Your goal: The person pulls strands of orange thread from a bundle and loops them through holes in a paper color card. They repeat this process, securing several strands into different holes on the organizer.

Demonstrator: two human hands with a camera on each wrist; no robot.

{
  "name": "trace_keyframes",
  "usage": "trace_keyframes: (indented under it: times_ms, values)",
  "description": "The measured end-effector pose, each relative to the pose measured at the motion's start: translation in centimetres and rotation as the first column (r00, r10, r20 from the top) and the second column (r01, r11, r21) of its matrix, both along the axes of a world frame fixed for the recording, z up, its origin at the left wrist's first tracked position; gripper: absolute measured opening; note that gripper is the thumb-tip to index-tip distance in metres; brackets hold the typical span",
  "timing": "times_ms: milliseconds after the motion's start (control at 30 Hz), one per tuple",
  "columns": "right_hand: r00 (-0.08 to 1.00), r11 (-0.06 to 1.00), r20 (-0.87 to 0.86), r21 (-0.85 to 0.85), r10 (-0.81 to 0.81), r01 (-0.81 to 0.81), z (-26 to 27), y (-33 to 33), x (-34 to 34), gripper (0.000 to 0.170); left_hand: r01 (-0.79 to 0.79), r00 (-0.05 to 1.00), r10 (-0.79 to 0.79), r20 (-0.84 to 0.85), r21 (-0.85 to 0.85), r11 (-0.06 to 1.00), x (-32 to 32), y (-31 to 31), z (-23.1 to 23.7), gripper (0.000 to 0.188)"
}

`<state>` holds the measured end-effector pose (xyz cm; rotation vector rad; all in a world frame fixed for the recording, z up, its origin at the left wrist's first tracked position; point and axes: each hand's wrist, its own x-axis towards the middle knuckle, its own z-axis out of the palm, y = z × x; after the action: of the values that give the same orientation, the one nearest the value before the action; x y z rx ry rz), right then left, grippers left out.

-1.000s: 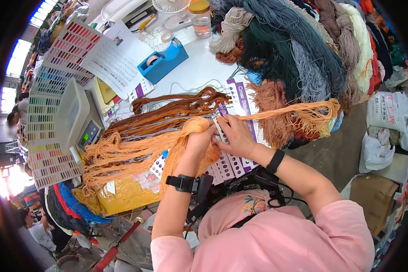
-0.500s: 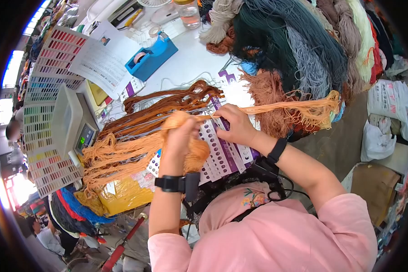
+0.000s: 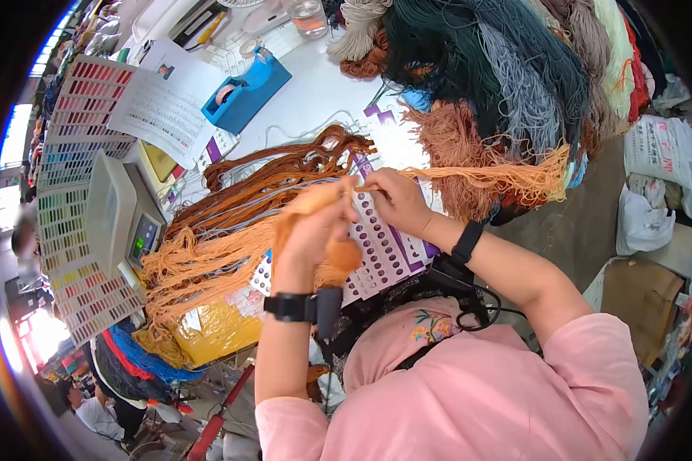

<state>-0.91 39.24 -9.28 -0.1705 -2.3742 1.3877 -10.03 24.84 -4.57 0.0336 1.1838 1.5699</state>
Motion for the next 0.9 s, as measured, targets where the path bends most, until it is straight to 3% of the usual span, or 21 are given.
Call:
trace_keyframes:
  times_ms: [33, 67, 100, 133, 200, 267, 300, 433, 467, 567, 633, 700, 800, 867, 900]
  values:
    - [1.0, 0.997, 0.026, -0.078, -0.008, 0.01, 0.0, 0.2, 0.1, 0.017, 0.092, 0.98, -0.115, -0.164, -0.143, 0.985, 0.7, 1.2, -0.6, 0.022]
    - [0.999, 1.0, -0.031, -0.016, -0.022, 0.021, -0.2, 0.3, 0.0, 0.017, 0.158, 0.92, -0.248, -0.302, -0.294, 0.943, 1.2, 1.9, -1.2, 0.022]
    - [0.996, 0.998, -0.086, 0.043, -0.034, 0.037, -0.3, 0.3, -0.3, 0.017, 0.167, 0.883, -0.332, -0.33, -0.441, 0.882, 1.2, 2.2, -1.3, 0.023]
    - [0.989, 0.993, -0.139, 0.098, -0.045, 0.059, -0.4, 0.2, -0.4, 0.018, 0.076, 0.906, -0.256, -0.338, -0.463, 0.883, 1.1, 1.9, -1.1, 0.023]
    - [0.998, 0.985, -0.056, 0.164, -0.039, 0.048, -0.1, -0.4, -0.2, 0.023, -0.101, 0.926, -0.108, -0.361, -0.514, 0.852, 0.2, -0.2, 0.6, 0.024]
    - [1.0, 0.973, 0.019, 0.229, -0.023, 0.018, 0.4, -0.8, -0.2, 0.028, -0.265, 0.954, 0.178, -0.239, -0.404, 0.876, -1.6, -4.1, 2.3, 0.025]
    - [0.998, 0.971, 0.069, 0.239, -0.01, -0.007, 0.1, -0.7, -0.2, 0.034, -0.295, 0.948, 0.224, -0.225, -0.36, 0.885, -2.8, -7.0, 2.9, 0.024]
    - [0.998, 0.932, 0.001, 0.357, -0.061, 0.057, 0.0, -0.8, -0.4, 0.032, -0.434, 0.898, 0.399, -0.185, -0.224, 0.873, -6.9, -17.7, 6.7, 0.017]
    - [0.998, 0.934, 0.012, 0.352, -0.063, 0.055, 0.1, -0.9, -0.3, 0.032, -0.497, 0.867, 0.475, -0.149, -0.207, 0.843, -8.1, -19.9, 7.5, 0.016]
    - [0.997, 0.932, 0.03, 0.36, -0.067, 0.052, 0.0, -1.1, -0.5, 0.032, -0.717, 0.691, 0.678, -0.253, -0.119, 0.687, -10.7, -22.1, 8.8, 0.019]
    - [0.996, 0.937, 0.064, 0.347, -0.054, 0.028, 0.3, -1.1, -0.3, 0.033, -0.807, 0.563, 0.734, -0.38, -0.061, 0.587, -13.4, -28.5, 7.8, 0.017]
    - [0.998, 0.924, 0.046, 0.38, -0.053, 0.031, 0.2, -1.1, -0.3, 0.033, -0.901, 0.424, 0.881, -0.209, 0.005, 0.435, -12.5, -30.8, 9.2, 0.023]
    - [0.999, 0.923, 0.042, 0.385, -0.027, 0.008, 0.1, -1.2, -0.3, 0.034, -0.549, 0.817, 0.552, -0.168, 0.067, 0.833, -5.6, -26.2, 9.9, 0.026]
    - [1.0, 0.939, -0.001, 0.344, -0.006, 0.006, 0.0, -1.1, -0.3, 0.035, -0.536, 0.817, 0.47, -0.334, -0.14, 0.833, -0.3, -21.5, 9.6, 0.031]
    - [0.999, 0.958, -0.05, 0.287, -0.013, 0.027, 0.3, -1.3, -0.2, 0.035, -0.524, 0.842, 0.506, -0.187, -0.059, 0.85, 1.6, -20.1, 8.9, 0.033]
